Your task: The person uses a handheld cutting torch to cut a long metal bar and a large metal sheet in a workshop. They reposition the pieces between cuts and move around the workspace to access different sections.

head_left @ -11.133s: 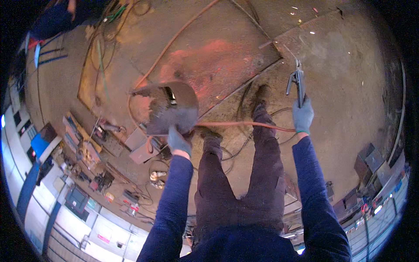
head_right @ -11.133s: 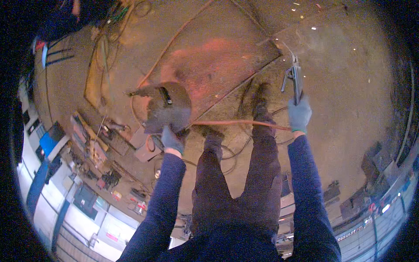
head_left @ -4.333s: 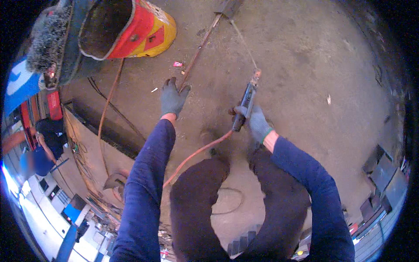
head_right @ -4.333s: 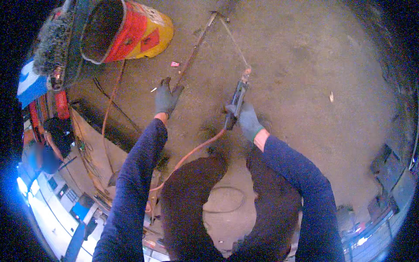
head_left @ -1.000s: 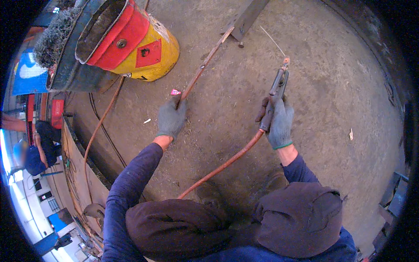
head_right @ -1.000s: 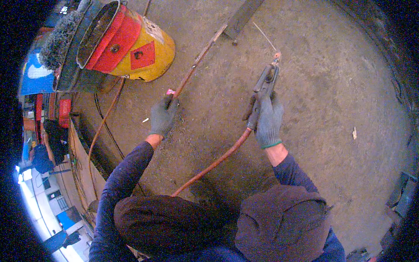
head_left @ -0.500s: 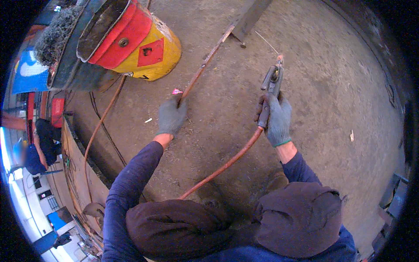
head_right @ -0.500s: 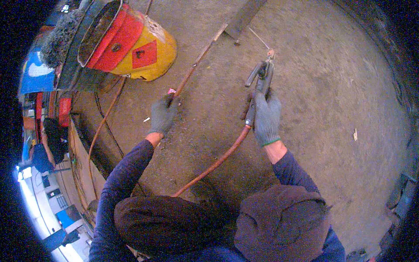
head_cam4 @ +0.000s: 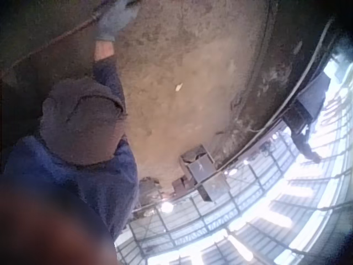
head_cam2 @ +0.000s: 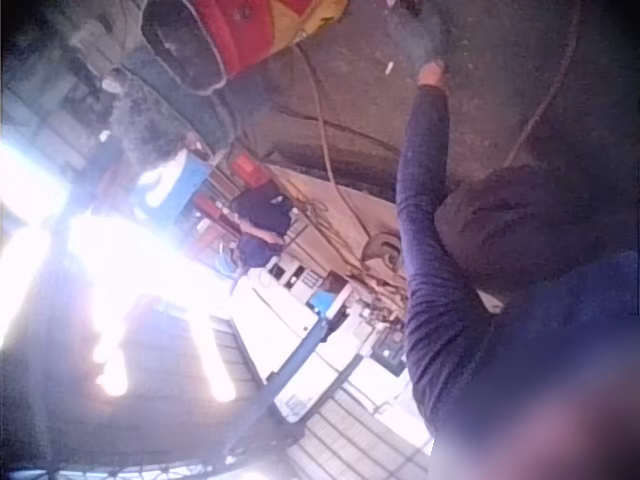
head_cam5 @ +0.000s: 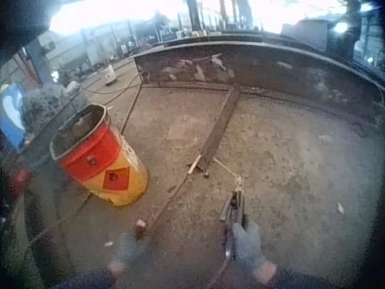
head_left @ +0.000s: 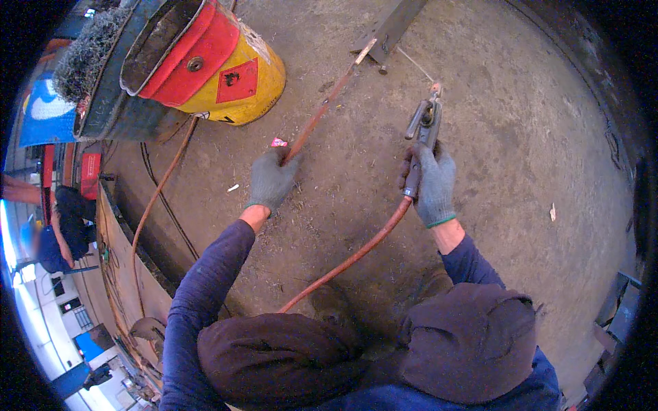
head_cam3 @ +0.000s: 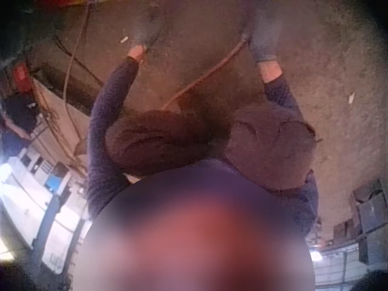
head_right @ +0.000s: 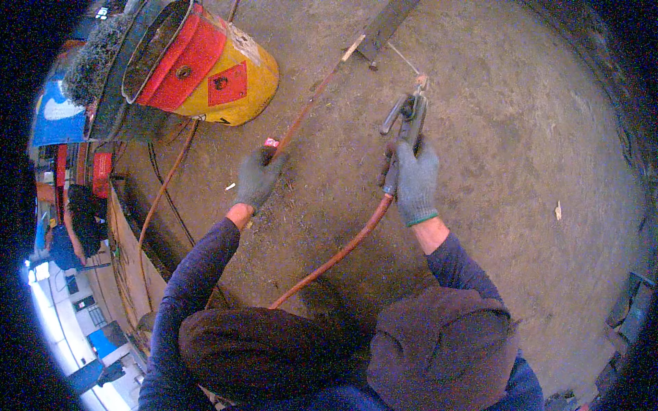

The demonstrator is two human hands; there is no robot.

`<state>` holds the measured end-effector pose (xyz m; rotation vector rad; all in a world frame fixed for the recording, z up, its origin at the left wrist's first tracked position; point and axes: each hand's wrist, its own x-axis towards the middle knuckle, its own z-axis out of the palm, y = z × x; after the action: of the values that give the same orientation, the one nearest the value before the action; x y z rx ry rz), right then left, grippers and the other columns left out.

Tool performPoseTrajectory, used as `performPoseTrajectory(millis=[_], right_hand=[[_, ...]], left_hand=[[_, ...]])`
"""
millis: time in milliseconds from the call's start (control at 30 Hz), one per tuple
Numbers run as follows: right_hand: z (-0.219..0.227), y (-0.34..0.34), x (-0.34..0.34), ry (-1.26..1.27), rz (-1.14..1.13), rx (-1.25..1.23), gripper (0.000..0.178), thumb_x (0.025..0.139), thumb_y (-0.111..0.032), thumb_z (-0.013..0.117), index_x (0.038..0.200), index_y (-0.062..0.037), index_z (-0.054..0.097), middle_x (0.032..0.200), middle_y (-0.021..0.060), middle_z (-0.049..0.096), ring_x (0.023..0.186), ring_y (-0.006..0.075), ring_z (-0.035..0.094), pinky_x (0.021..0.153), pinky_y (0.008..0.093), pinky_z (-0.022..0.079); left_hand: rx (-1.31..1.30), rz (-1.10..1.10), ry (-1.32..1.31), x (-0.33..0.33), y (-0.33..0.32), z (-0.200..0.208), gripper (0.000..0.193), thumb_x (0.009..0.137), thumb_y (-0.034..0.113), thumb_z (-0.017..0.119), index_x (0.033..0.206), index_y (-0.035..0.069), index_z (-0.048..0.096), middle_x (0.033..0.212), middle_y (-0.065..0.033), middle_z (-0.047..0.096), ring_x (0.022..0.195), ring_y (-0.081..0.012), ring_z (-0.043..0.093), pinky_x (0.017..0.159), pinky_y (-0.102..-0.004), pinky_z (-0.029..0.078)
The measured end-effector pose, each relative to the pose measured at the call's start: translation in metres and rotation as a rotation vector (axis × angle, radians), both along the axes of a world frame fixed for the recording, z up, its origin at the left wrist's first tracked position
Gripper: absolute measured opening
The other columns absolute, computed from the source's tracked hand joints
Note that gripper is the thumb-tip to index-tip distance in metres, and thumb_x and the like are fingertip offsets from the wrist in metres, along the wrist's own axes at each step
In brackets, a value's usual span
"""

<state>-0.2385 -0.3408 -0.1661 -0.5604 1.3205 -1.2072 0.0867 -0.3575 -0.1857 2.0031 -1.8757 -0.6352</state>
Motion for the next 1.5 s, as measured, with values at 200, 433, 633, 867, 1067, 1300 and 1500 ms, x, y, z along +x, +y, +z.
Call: performPoseTrajectory(millis=[200, 433, 633, 867, 1067, 1300, 1500], right_hand=[[0.001, 0.002, -0.002, 0.012, 0.007, 0.034, 0.022, 0.101, -0.021, 0.059, 0.113, -0.0023, 0.055, 0.083, 0.0075, 0.063, 0.058, 0.016, 0.062, 0.046, 0.0329, 0.054], [0.004, 0.005, -0.001, -0.036, 0.003, 0.03, 0.025, 0.1, -0.022, 0.06, 0.115, -0.0024, 0.055, 0.085, 0.007, 0.063, 0.059, 0.0159, 0.062, 0.047, 0.0323, 0.054], [0.002, 0.006, -0.003, -0.007, 0.022, 0.023, 0.027, 0.099, -0.022, 0.062, 0.117, -0.003, 0.055, 0.086, 0.0066, 0.063, 0.06, 0.0157, 0.062, 0.048, 0.0319, 0.054], [-0.001, 0.01, -0.003, -0.045, -0.011, 0.028, 0.025, 0.099, -0.022, 0.062, 0.116, -0.0038, 0.056, 0.084, 0.0062, 0.063, 0.06, 0.0155, 0.062, 0.048, 0.0319, 0.054], [-0.005, 0.011, -0.006, -0.016, -0.01, 0.016, 0.024, 0.099, -0.021, 0.062, 0.114, -0.0035, 0.056, 0.083, 0.0062, 0.063, 0.06, 0.0153, 0.062, 0.047, 0.0318, 0.053], [-0.014, 0.013, -0.01, -0.01, -0.009, 0.013, 0.025, 0.099, -0.021, 0.062, 0.115, -0.0031, 0.056, 0.085, 0.0061, 0.062, 0.061, 0.0153, 0.062, 0.047, 0.0317, 0.053], [-0.006, 0.012, -0.008, 0.022, 0.005, 0.032, 0.024, 0.1, -0.022, 0.061, 0.114, -0.0031, 0.056, 0.085, 0.0062, 0.062, 0.061, 0.0155, 0.062, 0.048, 0.0319, 0.053]], left_hand=[[0.351, 0.013, 0.03, 0.008, -0.023, 0.019, 0.055, 0.104, 0.049, 0.053, 0.108, -0.003, 0.072, 0.089, -0.028, 0.072, 0.083, -0.0424, 0.072, 0.075, -0.0516, 0.05], [0.175, 0.007, 0.069, 0.021, -0.027, 0.011, 0.06, 0.104, 0.056, 0.054, 0.097, 0.0, 0.072, 0.067, -0.006, 0.062, 0.06, -0.0198, 0.058, 0.059, -0.0394, 0.046], [0.263, -0.032, -0.054, 0.017, -0.028, 0.016, 0.049, 0.102, 0.043, 0.057, 0.106, -0.003, 0.073, 0.09, -0.0296, 0.071, 0.086, -0.0458, 0.072, 0.075, -0.0514, 0.051], [0.04, -0.124, -0.254, 0.002, -0.009, 0.016, 0.037, 0.092, 0.033, 0.069, 0.111, 0.002, 0.074, 0.092, -0.0256, 0.073, 0.086, -0.0437, 0.072, 0.074, -0.0513, 0.054], [-0.116, -0.086, -0.292, -0.003, -0.005, 0.001, 0.033, 0.086, 0.028, 0.073, 0.111, 0.005, 0.074, 0.087, -0.0227, 0.073, 0.083, -0.0427, 0.072, 0.073, -0.0525, 0.055], [-0.103, -0.057, -0.337, -0.002, -0.009, 0.008, 0.037, 0.088, 0.032, 0.075, 0.116, 0.009, 0.072, 0.086, -0.02, 0.074, 0.077, -0.0419, 0.072, 0.068, -0.0517, 0.055], [-0.106, -0.038, -0.352, -0.006, -0.011, 0.008, 0.027, 0.086, 0.027, 0.074, 0.106, 0.009, 0.074, 0.086, -0.0209, 0.074, 0.079, -0.0416, 0.072, 0.069, -0.0513, 0.055]])
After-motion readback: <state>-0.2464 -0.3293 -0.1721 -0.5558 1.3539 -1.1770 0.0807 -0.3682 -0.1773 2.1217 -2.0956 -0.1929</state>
